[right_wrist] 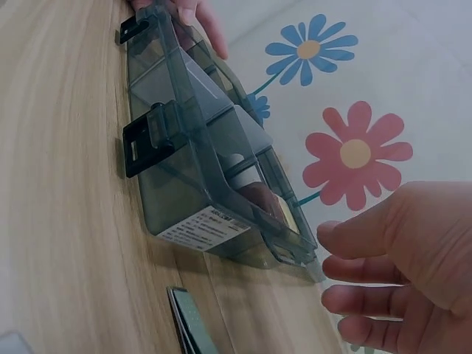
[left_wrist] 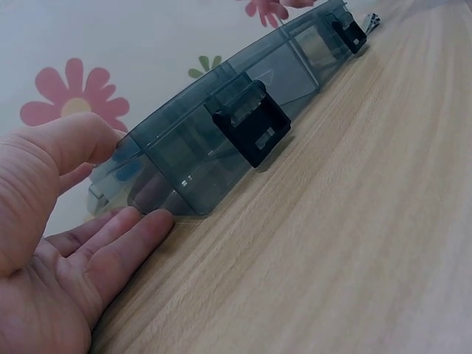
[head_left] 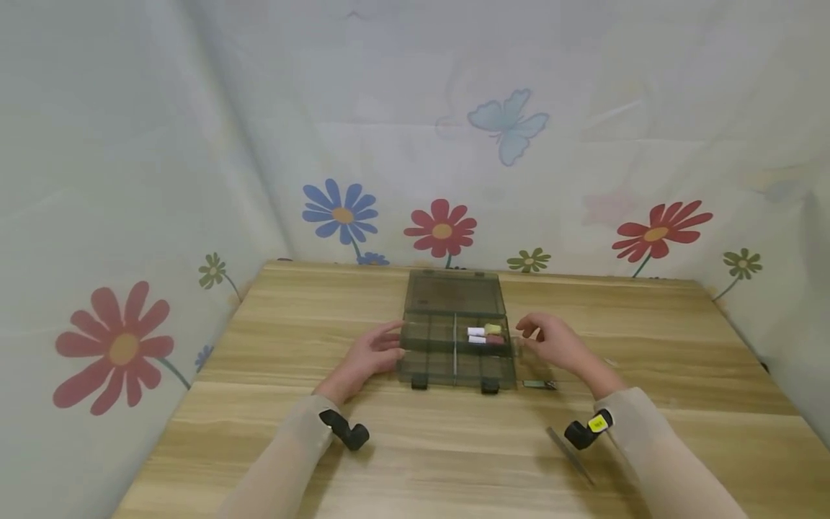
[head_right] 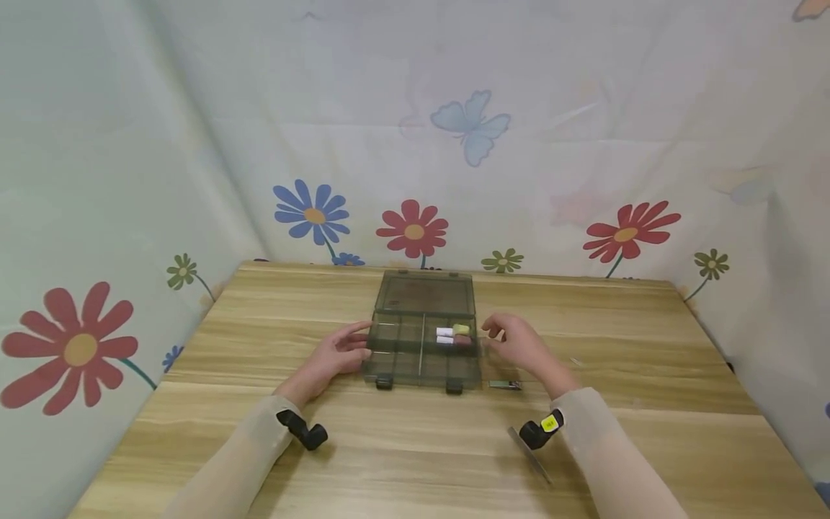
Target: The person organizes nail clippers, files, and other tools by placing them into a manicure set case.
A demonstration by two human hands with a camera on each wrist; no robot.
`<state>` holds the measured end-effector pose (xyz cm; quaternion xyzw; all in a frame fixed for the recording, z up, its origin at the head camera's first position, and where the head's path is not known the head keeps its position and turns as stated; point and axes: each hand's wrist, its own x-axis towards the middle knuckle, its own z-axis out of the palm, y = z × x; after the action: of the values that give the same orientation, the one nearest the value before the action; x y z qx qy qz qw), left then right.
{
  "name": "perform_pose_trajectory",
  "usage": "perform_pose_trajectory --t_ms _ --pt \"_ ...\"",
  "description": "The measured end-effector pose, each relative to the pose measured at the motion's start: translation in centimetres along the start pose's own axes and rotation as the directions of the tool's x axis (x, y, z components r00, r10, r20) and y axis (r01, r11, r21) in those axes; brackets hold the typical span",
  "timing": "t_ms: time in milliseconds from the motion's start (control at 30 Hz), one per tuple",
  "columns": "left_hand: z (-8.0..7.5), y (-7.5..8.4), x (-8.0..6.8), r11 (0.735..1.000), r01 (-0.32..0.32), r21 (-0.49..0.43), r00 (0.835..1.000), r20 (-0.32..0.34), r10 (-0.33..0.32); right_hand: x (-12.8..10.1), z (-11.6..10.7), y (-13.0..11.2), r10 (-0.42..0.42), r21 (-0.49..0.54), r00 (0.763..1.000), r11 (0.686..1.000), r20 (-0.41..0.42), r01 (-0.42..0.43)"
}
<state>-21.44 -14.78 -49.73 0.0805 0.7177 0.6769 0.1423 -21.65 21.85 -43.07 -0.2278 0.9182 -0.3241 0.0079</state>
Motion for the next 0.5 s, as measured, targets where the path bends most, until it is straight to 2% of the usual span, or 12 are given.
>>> perform_pose_trajectory --t_ms 300,500 --pt "0.0 0.0 0.2 1.0 -0.003 -0.014 1.0 0.004 0.003 -1.4 -0.3 0.7 0.025 -0.04 0.999 0.999 0.039 -0.023" --pt "-0.1 0.0 0.0 1.0 0.007 -0.018 1.0 0.002 -0.007 -2.3 -0.3 1.0 0.073 -0.058 0.995 0.996 0.063 -0.07"
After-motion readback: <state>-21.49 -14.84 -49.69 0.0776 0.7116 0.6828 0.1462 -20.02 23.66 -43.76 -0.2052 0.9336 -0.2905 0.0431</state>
